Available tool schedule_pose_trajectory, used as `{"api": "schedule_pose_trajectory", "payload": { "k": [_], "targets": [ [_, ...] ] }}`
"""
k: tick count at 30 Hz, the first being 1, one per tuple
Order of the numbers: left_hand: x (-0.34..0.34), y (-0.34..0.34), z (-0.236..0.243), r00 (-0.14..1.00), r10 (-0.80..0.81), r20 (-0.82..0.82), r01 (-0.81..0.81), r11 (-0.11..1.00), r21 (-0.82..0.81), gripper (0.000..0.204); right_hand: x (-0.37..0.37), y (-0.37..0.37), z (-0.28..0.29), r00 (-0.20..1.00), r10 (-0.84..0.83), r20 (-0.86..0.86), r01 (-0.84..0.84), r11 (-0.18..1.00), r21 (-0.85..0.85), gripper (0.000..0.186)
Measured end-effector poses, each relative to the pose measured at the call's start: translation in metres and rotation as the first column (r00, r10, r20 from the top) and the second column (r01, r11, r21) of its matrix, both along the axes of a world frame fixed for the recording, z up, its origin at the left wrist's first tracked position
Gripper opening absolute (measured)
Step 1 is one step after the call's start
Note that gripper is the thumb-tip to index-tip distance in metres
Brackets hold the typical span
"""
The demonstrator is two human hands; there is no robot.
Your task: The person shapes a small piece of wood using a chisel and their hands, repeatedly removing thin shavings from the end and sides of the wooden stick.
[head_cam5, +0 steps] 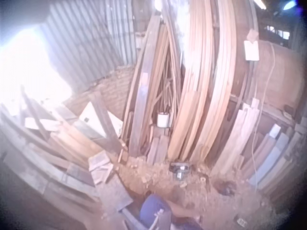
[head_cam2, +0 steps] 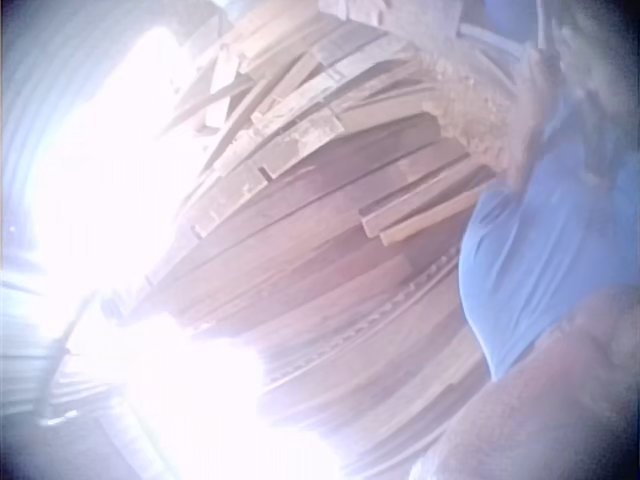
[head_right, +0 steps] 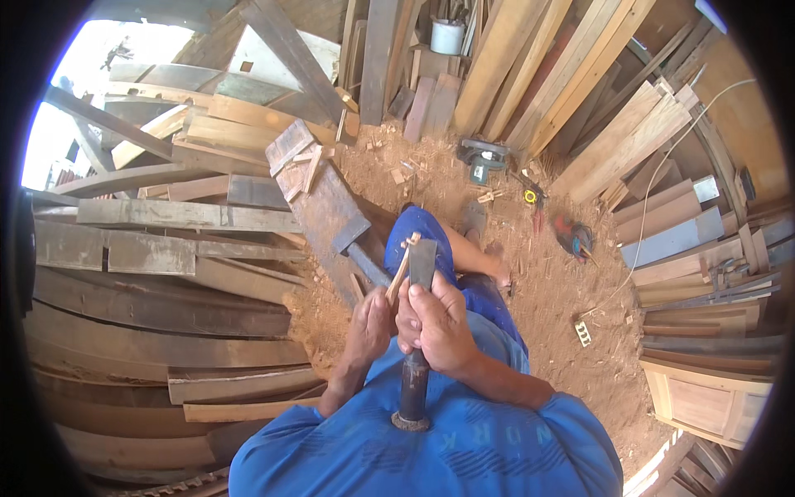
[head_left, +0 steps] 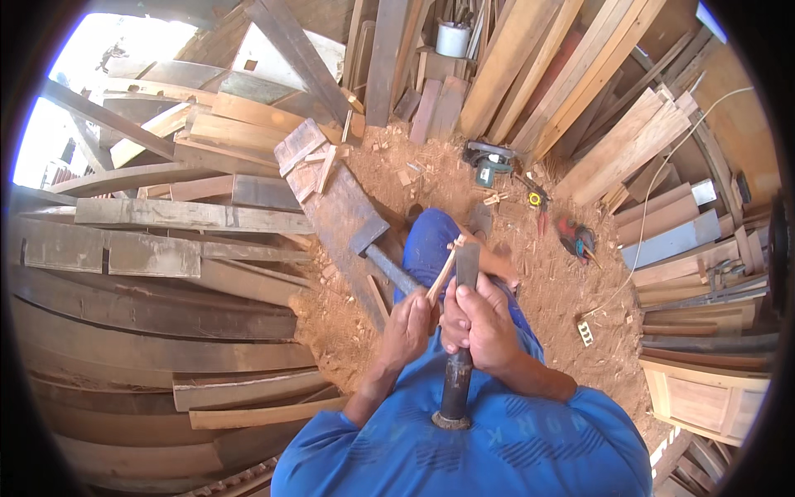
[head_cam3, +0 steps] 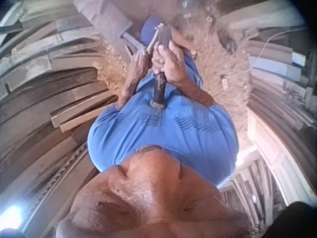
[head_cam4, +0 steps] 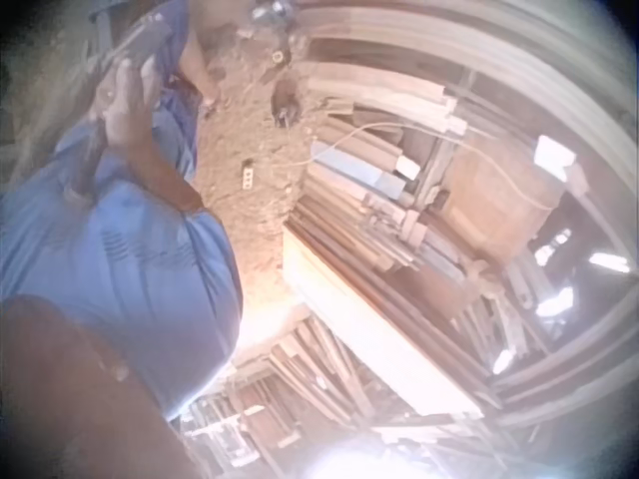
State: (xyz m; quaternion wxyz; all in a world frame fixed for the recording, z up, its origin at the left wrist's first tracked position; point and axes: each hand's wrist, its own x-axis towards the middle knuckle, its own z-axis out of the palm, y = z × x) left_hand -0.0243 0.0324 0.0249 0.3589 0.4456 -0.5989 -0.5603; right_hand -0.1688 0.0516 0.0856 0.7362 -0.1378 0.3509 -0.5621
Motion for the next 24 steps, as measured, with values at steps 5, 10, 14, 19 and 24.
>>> {"api": "schedule_pose_trajectory", "payload": {
  "k": [5,10,14,19,24],
  "targets": [
    [0.01,0.006,-0.008,0.997,-0.063,0.041,0.063,0.998,0.004,0.04,-0.001,0.002,-0.001,0.999,-0.017,-0.032,0.018,1.0,0.025,0.015],
    [0.041,0.056,-0.056,0.999,-0.049,0.015,0.043,0.961,0.273,0.038,-0.045,0.006,0.032,0.959,-0.281,-0.043,0.269,0.945,-0.187,0.013],
    [0.018,0.011,-0.039,0.751,0.322,-0.576,-0.014,0.881,0.474,0.035,-0.042,-0.01,0.011,0.98,-0.168,-0.107,0.166,0.986,-0.03,0.013],
    [-0.011,-0.049,-0.023,0.582,0.273,-0.766,0.138,0.895,0.423,0.039,-0.009,-0.027,-0.001,1.0,0.014,0.017,-0.013,1.0,-0.021,0.014],
    [-0.023,-0.066,0.013,0.903,0.291,-0.317,-0.172,0.919,0.354,0.039,0.015,-0.026,-0.006,0.978,0.156,0.14,-0.161,0.987,0.025,0.014]
  ]
}}
